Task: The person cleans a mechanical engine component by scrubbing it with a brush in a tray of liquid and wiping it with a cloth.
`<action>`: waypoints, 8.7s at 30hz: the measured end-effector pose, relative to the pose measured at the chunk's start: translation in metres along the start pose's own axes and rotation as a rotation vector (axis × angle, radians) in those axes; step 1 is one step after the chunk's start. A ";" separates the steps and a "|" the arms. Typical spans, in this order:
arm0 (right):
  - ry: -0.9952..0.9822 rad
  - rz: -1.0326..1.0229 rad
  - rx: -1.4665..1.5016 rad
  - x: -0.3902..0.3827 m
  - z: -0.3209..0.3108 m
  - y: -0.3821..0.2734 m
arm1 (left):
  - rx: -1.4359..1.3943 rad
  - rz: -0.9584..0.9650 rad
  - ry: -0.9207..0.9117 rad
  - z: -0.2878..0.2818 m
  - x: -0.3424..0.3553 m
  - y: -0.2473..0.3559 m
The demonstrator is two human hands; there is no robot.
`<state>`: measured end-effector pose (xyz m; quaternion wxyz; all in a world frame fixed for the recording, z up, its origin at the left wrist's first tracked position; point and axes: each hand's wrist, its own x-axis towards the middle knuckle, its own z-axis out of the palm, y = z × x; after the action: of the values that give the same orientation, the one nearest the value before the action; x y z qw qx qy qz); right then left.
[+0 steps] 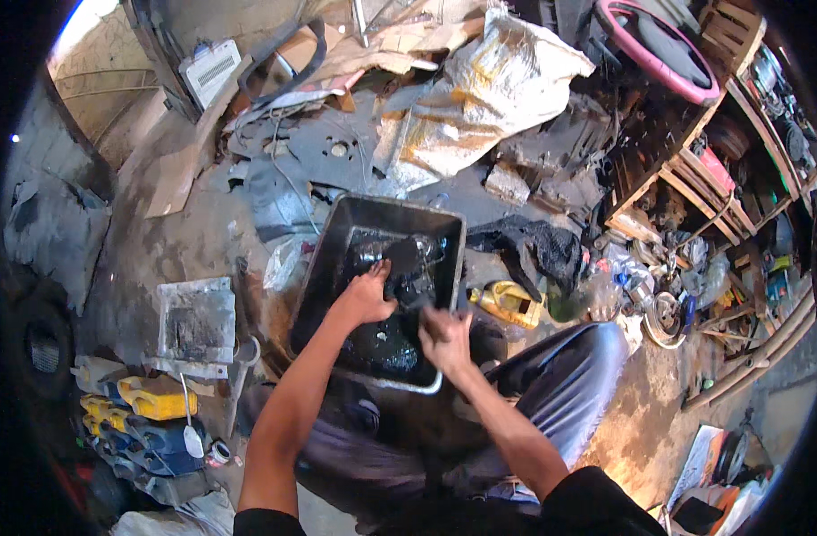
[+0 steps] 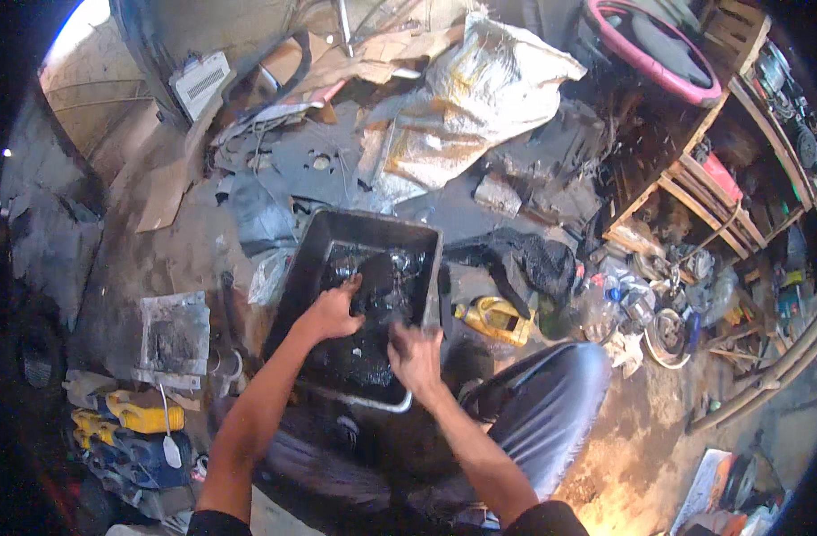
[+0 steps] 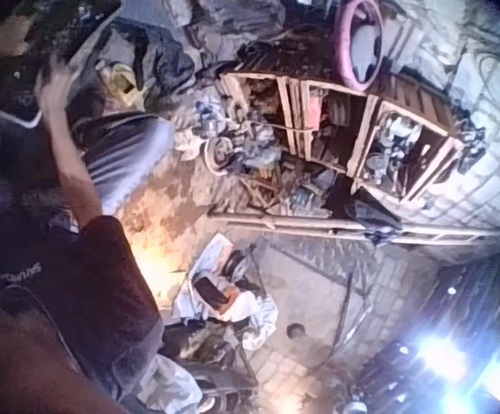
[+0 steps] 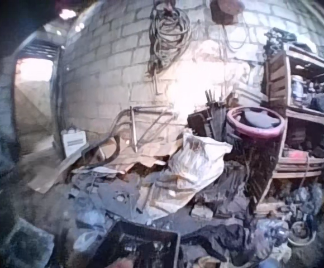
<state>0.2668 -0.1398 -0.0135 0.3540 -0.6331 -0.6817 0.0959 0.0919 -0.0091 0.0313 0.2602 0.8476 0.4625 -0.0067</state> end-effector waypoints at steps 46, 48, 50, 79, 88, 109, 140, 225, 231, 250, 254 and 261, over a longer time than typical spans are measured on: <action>0.022 0.305 0.497 0.099 -0.010 0.025 | -0.280 -0.149 -0.009 -0.006 -0.014 -0.008; -0.002 0.135 0.561 0.061 -0.011 0.004 | -0.270 -0.139 -0.046 -0.011 -0.019 -0.004; 0.090 0.143 0.453 0.058 -0.010 0.006 | -0.314 -0.103 -0.033 -0.013 -0.014 -0.007; -0.263 0.004 -0.109 -0.018 0.010 -0.027 | -0.051 0.038 -0.126 -0.009 -0.006 -0.016; 0.250 -0.066 0.193 0.013 0.016 -0.044 | -0.105 0.056 -0.117 -0.005 -0.010 -0.024; 0.242 0.004 0.127 0.016 -0.002 -0.054 | -0.145 0.110 -0.041 0.002 -0.010 -0.032; 0.203 0.049 0.197 -0.005 0.006 -0.040 | -0.118 0.283 0.212 0.004 -0.017 -0.010; 0.194 0.462 0.564 0.053 0.010 0.024 | -0.151 -0.107 0.674 0.024 -0.030 -0.027; -0.004 0.181 0.559 -0.006 0.011 -0.024 | -0.444 -0.066 0.582 0.041 -0.025 -0.052; -0.221 -0.293 -0.027 0.023 0.009 -0.048 | -0.488 -0.051 0.520 0.037 -0.027 -0.056; -0.440 0.049 -0.243 -0.001 -0.004 -0.035 | -0.464 -0.084 0.509 0.032 -0.029 -0.052; -0.202 -0.272 0.133 0.026 0.004 -0.072 | -0.464 -0.077 0.503 0.029 -0.028 -0.052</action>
<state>0.2084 -0.1269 0.0347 0.3344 -0.4976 -0.7852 0.1552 0.0411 -0.0214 -0.0095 0.3236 0.7228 0.5328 0.2982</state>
